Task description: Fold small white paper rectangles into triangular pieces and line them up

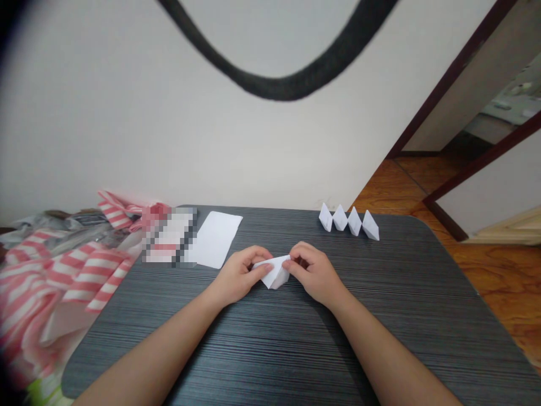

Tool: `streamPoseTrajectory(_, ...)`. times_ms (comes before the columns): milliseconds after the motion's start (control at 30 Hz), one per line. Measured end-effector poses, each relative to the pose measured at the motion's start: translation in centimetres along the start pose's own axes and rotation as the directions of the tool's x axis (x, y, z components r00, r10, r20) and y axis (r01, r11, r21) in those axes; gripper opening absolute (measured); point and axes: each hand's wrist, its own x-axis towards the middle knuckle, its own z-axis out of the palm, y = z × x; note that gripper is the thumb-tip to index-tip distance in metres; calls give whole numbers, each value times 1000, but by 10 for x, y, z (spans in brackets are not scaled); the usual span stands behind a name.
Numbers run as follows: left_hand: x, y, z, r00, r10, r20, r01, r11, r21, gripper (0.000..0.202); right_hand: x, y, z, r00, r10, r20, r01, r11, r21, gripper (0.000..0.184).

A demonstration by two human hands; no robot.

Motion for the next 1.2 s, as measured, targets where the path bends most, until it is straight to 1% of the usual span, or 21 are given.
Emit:
streamPoseTrajectory(133, 1, 3, 0, 1000, 6, 6, -6, 1000, -2, 28, -2, 6, 2, 996, 91, 15, -91, 995, 30, 18)
streamPoseTrajectory(200, 1, 4, -1, 1000, 14, 16, -14, 1000, 1, 27, -3, 8, 4, 991, 130, 20, -131, 991, 29, 19)
streamPoseTrajectory(367, 0, 6, 0, 999, 15, 32, -16, 999, 39, 19, -3, 7, 6, 986, 167, 32, -165, 985, -43, 20)
streamPoseTrajectory(500, 0, 6, 0, 998, 9, 58, -16, 993, 115, 21, -3, 3, 6, 988, 153, 28, -150, 985, -88, 22)
streamPoseTrajectory(633, 1, 7, 0, 993, 45, 112, -68, 976, 207, 23, -3, 1, 6, 991, 126, 37, -123, 988, -89, 21)
streamPoseTrajectory(700, 1, 7, 0, 992, 42, 116, -68, 971, 231, 26, -3, -1, 5, 993, 113, 46, -109, 991, -83, 20)
streamPoseTrajectory(800, 1, 7, 0, 996, 24, 80, -42, 974, 223, 26, -1, -4, 4, 992, 99, 78, -92, 992, -90, 19)
streamPoseTrajectory(867, 1, 6, 0, 998, 21, 66, -34, 979, 201, 25, -1, -6, 4, 991, 91, 101, -78, 989, -128, 21)
streamPoseTrajectory(967, 1, 7, 0, 996, 32, 82, -47, 982, 184, 24, 0, -8, 3, 991, 86, 101, -65, 979, -191, 25)
streamPoseTrajectory(1033, 1, 7, 0, 994, 40, 104, -60, 980, 191, 26, 0, -9, 3, 992, 74, 102, -52, 978, -202, 25)
streamPoseTrajectory(1200, 2, 7, 1, 991, 45, 125, -77, 962, 262, 30, -1, -9, 4, 993, 44, 108, -21, 978, -206, 24)
